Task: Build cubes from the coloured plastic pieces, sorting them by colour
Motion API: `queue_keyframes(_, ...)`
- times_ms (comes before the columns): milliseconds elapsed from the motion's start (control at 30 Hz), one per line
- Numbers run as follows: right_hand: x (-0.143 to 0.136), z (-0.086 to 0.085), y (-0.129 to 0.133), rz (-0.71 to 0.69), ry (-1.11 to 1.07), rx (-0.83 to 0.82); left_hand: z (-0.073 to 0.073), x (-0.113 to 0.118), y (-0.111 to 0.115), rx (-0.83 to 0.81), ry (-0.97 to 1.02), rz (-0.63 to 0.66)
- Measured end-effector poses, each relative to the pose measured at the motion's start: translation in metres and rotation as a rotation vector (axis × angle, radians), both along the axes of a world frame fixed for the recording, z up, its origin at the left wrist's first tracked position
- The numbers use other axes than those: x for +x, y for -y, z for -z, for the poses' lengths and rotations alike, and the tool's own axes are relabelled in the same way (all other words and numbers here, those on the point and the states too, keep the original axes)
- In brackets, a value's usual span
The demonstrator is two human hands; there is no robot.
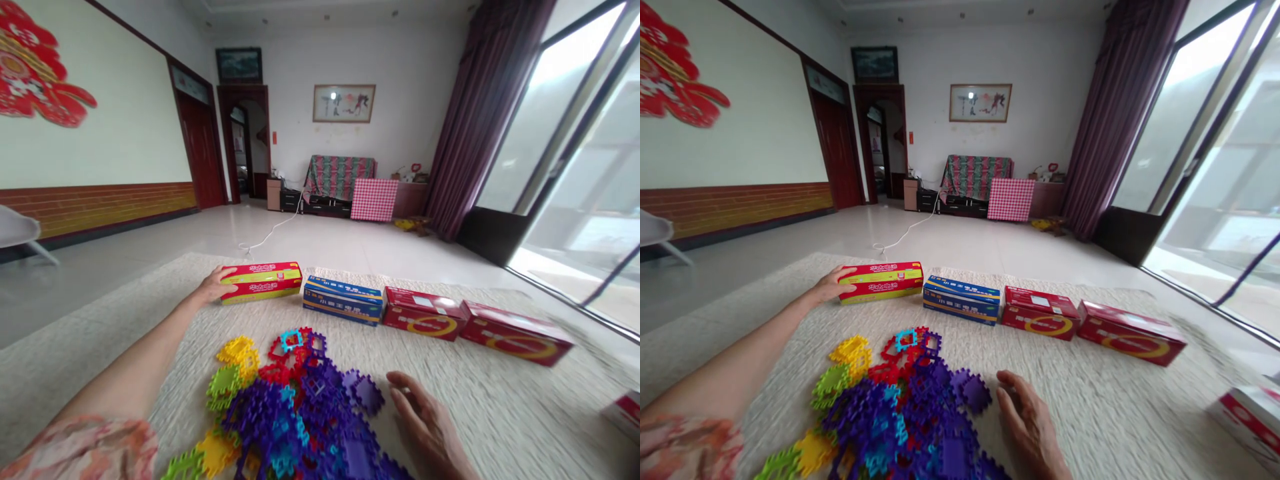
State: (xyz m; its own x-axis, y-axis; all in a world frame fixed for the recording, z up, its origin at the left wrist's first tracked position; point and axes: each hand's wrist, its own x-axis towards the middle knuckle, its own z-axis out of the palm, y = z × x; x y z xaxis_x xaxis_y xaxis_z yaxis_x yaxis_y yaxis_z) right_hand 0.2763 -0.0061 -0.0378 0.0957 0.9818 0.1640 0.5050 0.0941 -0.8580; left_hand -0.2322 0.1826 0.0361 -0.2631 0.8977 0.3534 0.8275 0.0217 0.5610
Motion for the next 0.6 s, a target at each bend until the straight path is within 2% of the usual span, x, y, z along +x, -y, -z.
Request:
queue_keyframes(167, 0.000, 0.000, -0.002, -0.022, 0.023, 0.041, 0.020, 0.007, -0.022, -0.006, -0.049, -0.113)
queue_keyframes(300, -0.001, 0.000, -0.001, -0.023, 0.047, 0.037, 0.027, 0.017, -0.028, 0.027, -0.070, -0.137)
queue_keyframes(433, 0.000, 0.003, -0.001, -0.031, 0.048, 0.045, 0.024, 0.029, -0.025, -0.002, -0.089, -0.205)
queue_keyframes(533, 0.001, 0.005, -0.002, -0.035, 0.040, 0.054, 0.017, 0.040, -0.022, -0.029, -0.105, -0.295)
queue_keyframes(600, 0.002, 0.006, -0.003, -0.038, 0.036, 0.062, 0.010, 0.049, -0.019, -0.043, -0.125, -0.304)
